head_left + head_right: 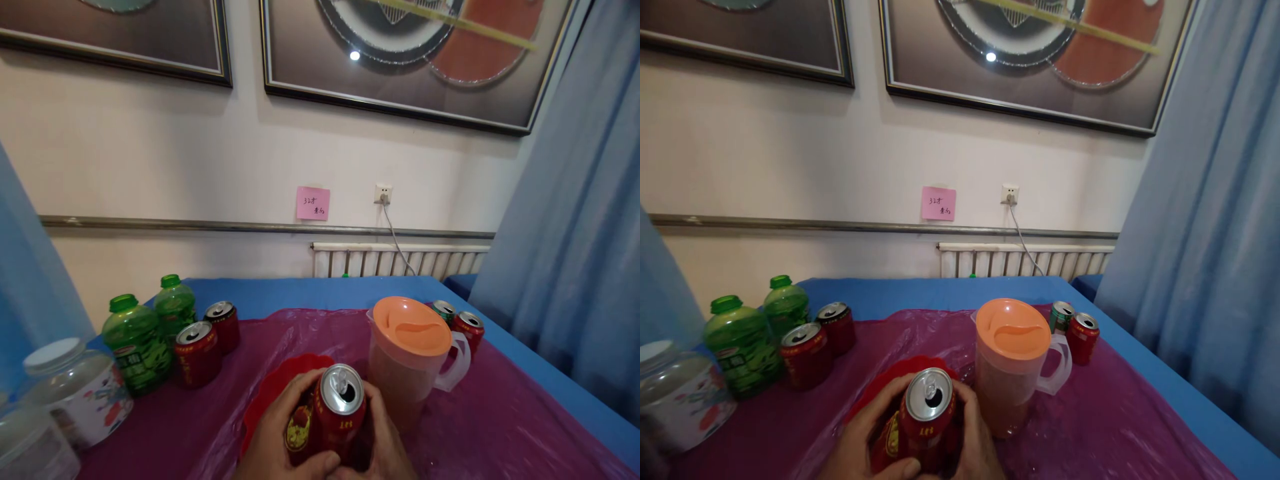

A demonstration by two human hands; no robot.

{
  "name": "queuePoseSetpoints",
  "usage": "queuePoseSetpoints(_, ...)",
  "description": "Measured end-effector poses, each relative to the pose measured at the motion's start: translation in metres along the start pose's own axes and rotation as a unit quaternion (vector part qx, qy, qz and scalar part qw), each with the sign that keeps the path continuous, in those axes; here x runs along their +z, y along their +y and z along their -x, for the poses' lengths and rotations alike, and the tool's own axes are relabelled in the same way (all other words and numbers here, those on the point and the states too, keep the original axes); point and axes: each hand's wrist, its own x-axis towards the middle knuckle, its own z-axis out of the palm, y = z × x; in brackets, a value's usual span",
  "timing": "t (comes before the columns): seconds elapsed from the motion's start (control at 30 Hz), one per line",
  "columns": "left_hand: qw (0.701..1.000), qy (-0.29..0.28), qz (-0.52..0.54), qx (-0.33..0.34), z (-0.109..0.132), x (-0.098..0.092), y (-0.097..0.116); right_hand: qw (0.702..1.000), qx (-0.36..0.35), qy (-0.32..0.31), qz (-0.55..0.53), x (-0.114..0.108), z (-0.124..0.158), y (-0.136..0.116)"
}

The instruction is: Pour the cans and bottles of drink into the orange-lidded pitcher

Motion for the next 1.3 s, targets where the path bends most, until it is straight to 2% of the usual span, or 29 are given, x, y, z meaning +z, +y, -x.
queuePoseSetpoints(0.23, 1.000, -0.020, -0.005, 0.018, -0.002, -0.001, -0.001, 0.999, -0.024, -0.011, 0.025, -0.002, -0.007, -0.020)
queuePoseSetpoints(0.43, 0.995, -0.036, 0.078, -0.042, 0.005, 0.002, 0.009, 0.999, -0.005, -0.017, 0.042, -0.008, 0.000, -0.006)
queuePoseSetpoints(0.57, 0.993, -0.029, 0.081, -0.076, 0.010, 0.003, 0.006, 0.997, 0.012, -0.015, 0.079, -0.011, 0.005, -0.001)
queuePoseSetpoints(0.73, 0.997, -0.054, 0.049, -0.030, 0.007, 0.001, -0.007, 0.997, -0.013, -0.019, 0.075, -0.009, 0.001, -0.010)
queuePoseSetpoints(0.93, 0.999, -0.031, -0.037, -0.007, 0.007, -0.001, -0.017, 0.997, -0.001, -0.014, 0.074, -0.007, 0.003, -0.004)
queuePoseSetpoints(1.1, 0.998, -0.013, -0.061, 0.013, 0.004, 0.000, -0.013, 0.997, -0.006, 0.002, 0.079, -0.007, 0.004, 0.000)
queuePoseSetpoints(1.3, 0.997, -0.031, -0.063, -0.014, 0.001, 0.002, -0.006, 0.997, -0.024, -0.040, 0.060, -0.009, -0.002, -0.010)
